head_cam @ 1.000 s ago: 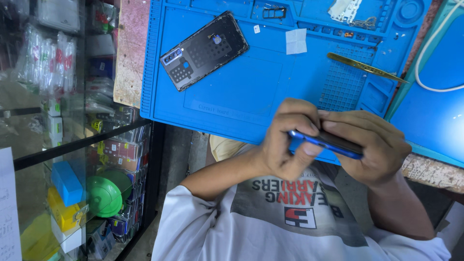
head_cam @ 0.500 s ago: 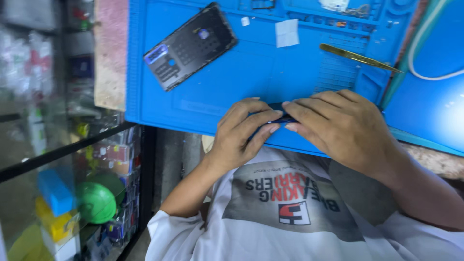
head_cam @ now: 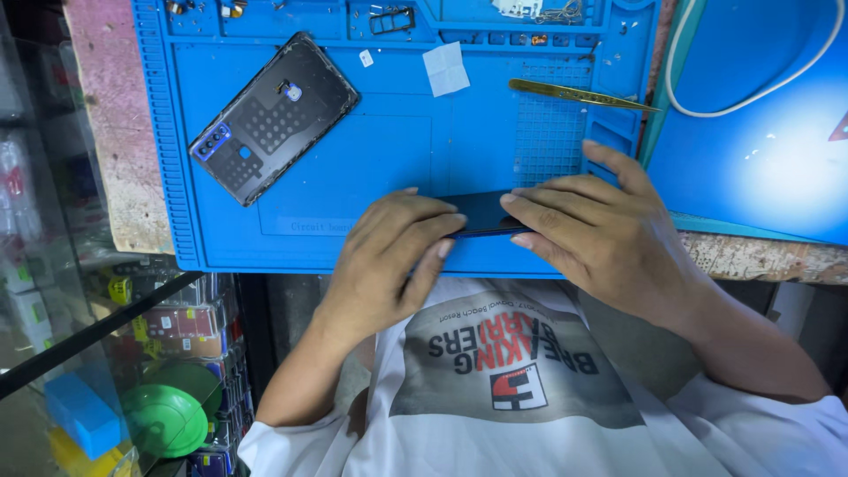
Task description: The person disassembles a mobile phone using a tool, replaces internal components, reassembles the chassis, and connects a charger to verify the device powers on to the home screen. The person then inserts a SIM card tray by hand.
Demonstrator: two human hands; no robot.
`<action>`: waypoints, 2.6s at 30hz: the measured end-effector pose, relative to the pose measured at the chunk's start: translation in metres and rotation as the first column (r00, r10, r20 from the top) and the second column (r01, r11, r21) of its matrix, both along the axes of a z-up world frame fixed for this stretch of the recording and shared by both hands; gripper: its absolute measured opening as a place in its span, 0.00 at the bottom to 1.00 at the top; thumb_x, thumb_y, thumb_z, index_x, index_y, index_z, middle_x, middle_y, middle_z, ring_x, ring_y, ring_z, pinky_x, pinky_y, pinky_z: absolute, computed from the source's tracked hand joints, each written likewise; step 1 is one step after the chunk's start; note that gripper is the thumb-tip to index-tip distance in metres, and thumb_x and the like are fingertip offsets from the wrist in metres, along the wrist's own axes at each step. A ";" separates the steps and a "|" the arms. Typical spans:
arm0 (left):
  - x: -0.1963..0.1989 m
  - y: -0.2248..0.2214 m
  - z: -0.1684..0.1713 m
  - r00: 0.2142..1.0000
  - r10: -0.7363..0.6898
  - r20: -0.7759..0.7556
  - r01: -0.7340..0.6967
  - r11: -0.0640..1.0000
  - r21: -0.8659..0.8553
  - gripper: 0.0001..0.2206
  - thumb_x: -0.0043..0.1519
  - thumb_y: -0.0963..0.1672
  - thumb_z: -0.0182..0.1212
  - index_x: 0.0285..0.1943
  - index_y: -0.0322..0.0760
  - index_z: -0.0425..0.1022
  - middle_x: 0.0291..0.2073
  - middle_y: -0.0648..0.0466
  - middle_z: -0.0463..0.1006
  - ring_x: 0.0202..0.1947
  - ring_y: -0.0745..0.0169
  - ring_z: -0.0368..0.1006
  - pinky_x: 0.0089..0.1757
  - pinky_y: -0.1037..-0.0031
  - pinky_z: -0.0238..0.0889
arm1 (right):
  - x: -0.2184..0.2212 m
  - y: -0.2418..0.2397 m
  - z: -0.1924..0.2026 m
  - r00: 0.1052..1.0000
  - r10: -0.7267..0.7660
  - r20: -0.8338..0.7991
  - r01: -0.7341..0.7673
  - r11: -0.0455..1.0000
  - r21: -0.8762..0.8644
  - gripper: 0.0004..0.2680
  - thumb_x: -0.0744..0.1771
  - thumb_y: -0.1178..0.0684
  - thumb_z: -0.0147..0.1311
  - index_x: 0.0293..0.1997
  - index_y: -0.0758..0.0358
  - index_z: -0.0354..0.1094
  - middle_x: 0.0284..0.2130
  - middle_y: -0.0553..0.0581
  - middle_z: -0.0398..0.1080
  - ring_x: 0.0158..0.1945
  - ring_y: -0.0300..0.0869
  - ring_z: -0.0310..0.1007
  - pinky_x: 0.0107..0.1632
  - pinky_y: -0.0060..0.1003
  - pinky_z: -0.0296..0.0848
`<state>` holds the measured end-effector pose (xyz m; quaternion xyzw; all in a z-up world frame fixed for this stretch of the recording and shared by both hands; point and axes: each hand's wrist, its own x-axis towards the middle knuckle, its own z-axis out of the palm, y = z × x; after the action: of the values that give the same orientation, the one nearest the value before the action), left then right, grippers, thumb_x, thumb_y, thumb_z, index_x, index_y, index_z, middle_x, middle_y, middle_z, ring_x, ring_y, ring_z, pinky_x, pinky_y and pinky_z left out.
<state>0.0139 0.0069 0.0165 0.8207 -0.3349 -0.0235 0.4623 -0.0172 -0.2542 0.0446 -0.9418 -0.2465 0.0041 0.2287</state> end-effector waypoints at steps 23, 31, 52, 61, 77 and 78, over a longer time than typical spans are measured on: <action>0.000 -0.039 0.013 0.980 -0.107 0.167 0.059 0.961 0.272 0.11 0.67 0.47 0.66 0.53 0.38 0.79 0.45 0.54 0.78 0.50 0.56 0.74 0.57 0.55 0.63 | -0.024 -0.023 -0.051 0.980 -0.115 0.165 0.067 0.960 0.272 0.07 0.67 0.50 0.62 0.46 0.59 0.77 0.44 0.50 0.79 0.50 0.40 0.78 0.70 0.53 0.57; -0.002 -0.044 0.027 0.961 -0.118 0.252 0.004 0.911 0.412 0.12 0.65 0.45 0.65 0.55 0.37 0.78 0.48 0.53 0.78 0.51 0.57 0.74 0.62 0.50 0.57 | -0.029 -0.047 -0.060 0.993 -0.110 0.039 0.084 0.904 0.418 0.12 0.69 0.48 0.56 0.51 0.65 0.74 0.49 0.57 0.78 0.55 0.46 0.78 0.65 0.48 0.74; -0.006 -0.060 0.008 0.998 -0.064 0.000 0.060 0.932 -0.358 0.09 0.73 0.42 0.57 0.59 0.32 0.70 0.53 0.47 0.76 0.54 0.53 0.74 0.62 0.58 0.67 | -0.019 -0.027 -0.011 0.977 -0.177 0.119 0.060 0.763 0.643 0.10 0.69 0.49 0.56 0.45 0.67 0.70 0.41 0.62 0.77 0.47 0.49 0.81 0.52 0.46 0.81; -0.015 -0.042 0.002 0.997 0.016 0.069 0.015 0.905 -0.425 0.13 0.71 0.44 0.62 0.60 0.33 0.70 0.51 0.46 0.72 0.51 0.54 0.71 0.56 0.63 0.71 | -0.003 0.007 0.009 0.972 0.003 0.235 -0.106 0.898 0.427 0.11 0.67 0.49 0.60 0.48 0.67 0.74 0.44 0.61 0.77 0.48 0.50 0.79 0.47 0.42 0.77; -0.022 -0.019 -0.029 0.983 0.096 -0.158 -0.177 0.731 -0.658 0.10 0.75 0.47 0.55 0.58 0.39 0.66 0.51 0.47 0.66 0.52 0.56 0.69 0.65 0.57 0.67 | 0.020 0.028 -0.006 0.981 0.009 0.193 -0.066 0.955 0.290 0.11 0.62 0.61 0.60 0.48 0.68 0.72 0.47 0.60 0.77 0.49 0.49 0.79 0.47 0.40 0.75; -0.022 -0.011 -0.030 0.980 0.089 -0.178 -0.186 0.733 -0.654 0.10 0.76 0.48 0.54 0.59 0.40 0.65 0.52 0.47 0.66 0.52 0.56 0.69 0.66 0.56 0.67 | 0.015 0.027 -0.002 0.982 0.019 0.186 -0.065 0.968 0.243 0.11 0.63 0.60 0.61 0.49 0.67 0.73 0.47 0.58 0.78 0.50 0.48 0.80 0.47 0.39 0.74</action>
<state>-0.0084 -0.0046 -0.0133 0.6197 -0.2274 0.0769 0.7472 -0.0018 -0.2271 0.0425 -0.8969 -0.2849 -0.1080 0.3207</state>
